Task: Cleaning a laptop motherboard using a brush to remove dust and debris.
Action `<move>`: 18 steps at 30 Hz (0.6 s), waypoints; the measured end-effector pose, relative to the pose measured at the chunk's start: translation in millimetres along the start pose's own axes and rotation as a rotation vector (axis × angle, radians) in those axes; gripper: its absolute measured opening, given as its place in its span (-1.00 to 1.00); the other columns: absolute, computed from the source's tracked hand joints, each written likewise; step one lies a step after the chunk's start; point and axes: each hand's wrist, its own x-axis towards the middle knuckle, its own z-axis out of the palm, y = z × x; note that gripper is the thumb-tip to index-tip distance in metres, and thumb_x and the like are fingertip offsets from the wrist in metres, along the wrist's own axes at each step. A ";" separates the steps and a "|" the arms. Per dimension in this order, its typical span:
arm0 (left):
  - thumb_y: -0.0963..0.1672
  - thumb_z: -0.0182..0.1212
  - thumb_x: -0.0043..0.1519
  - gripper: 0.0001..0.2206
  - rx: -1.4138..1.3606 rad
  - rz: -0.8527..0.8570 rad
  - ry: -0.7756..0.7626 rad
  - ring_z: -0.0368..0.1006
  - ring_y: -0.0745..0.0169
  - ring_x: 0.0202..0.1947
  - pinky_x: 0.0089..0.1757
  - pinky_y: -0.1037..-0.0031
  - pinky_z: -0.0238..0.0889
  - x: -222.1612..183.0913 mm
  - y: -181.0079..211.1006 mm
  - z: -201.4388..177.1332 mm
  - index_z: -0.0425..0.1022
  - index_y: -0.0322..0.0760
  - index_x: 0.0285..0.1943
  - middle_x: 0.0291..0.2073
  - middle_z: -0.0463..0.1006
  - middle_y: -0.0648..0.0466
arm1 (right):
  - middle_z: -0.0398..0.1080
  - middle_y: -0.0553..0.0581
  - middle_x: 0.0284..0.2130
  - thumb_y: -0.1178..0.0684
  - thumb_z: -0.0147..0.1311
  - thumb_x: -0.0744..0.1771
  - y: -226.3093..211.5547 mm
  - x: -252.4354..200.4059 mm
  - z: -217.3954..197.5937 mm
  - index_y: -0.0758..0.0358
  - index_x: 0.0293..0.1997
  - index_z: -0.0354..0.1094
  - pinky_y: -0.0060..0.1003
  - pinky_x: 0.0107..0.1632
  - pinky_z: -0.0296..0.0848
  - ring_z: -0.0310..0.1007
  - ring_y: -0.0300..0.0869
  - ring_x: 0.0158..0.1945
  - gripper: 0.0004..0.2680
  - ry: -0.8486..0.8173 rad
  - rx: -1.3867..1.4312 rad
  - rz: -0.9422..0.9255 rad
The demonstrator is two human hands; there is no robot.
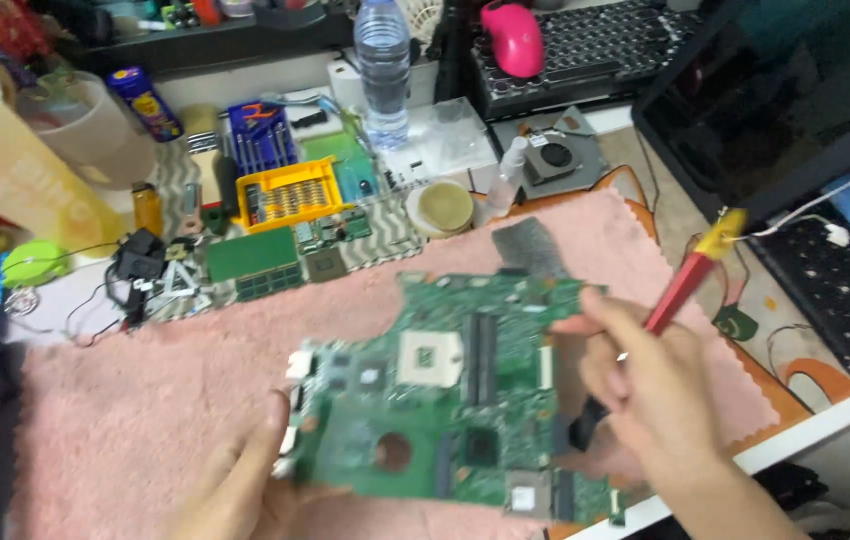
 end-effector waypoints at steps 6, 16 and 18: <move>-0.22 0.29 0.47 -0.66 0.200 0.208 0.252 0.71 -0.26 -0.10 -0.11 0.16 0.36 22.7 -52.4 -105.2 0.90 -0.63 0.28 -0.08 0.88 -0.42 | -0.01 0.12 -0.90 0.06 0.24 0.47 15.1 2.3 39.5 0.70 -0.20 0.77 -0.30 -0.64 -0.22 -0.16 -0.22 -0.81 -0.68 -0.350 -0.117 0.077; -0.18 0.33 0.54 -0.75 0.156 0.499 0.641 0.63 -0.18 -0.17 -0.05 0.22 0.40 18.5 -80.0 -188.9 0.73 -0.53 0.29 -0.11 0.73 -0.34 | 0.79 -0.07 -0.16 -0.07 0.59 0.24 19.5 62.5 64.3 0.03 -0.02 0.79 -0.32 -0.07 0.57 0.71 -0.27 -0.23 -0.75 -0.497 -1.046 -0.578; -0.18 0.30 0.58 -0.76 0.132 0.527 0.646 0.62 -0.16 -0.17 -0.05 0.25 0.40 8.2 -71.6 -181.0 0.71 -0.50 0.31 -0.09 0.73 -0.32 | 0.77 -0.05 -0.25 -0.04 0.53 0.29 10.8 60.8 72.7 0.03 -0.10 0.79 -0.24 -0.06 0.58 0.73 -0.21 -0.27 -0.84 -0.528 -1.152 -0.650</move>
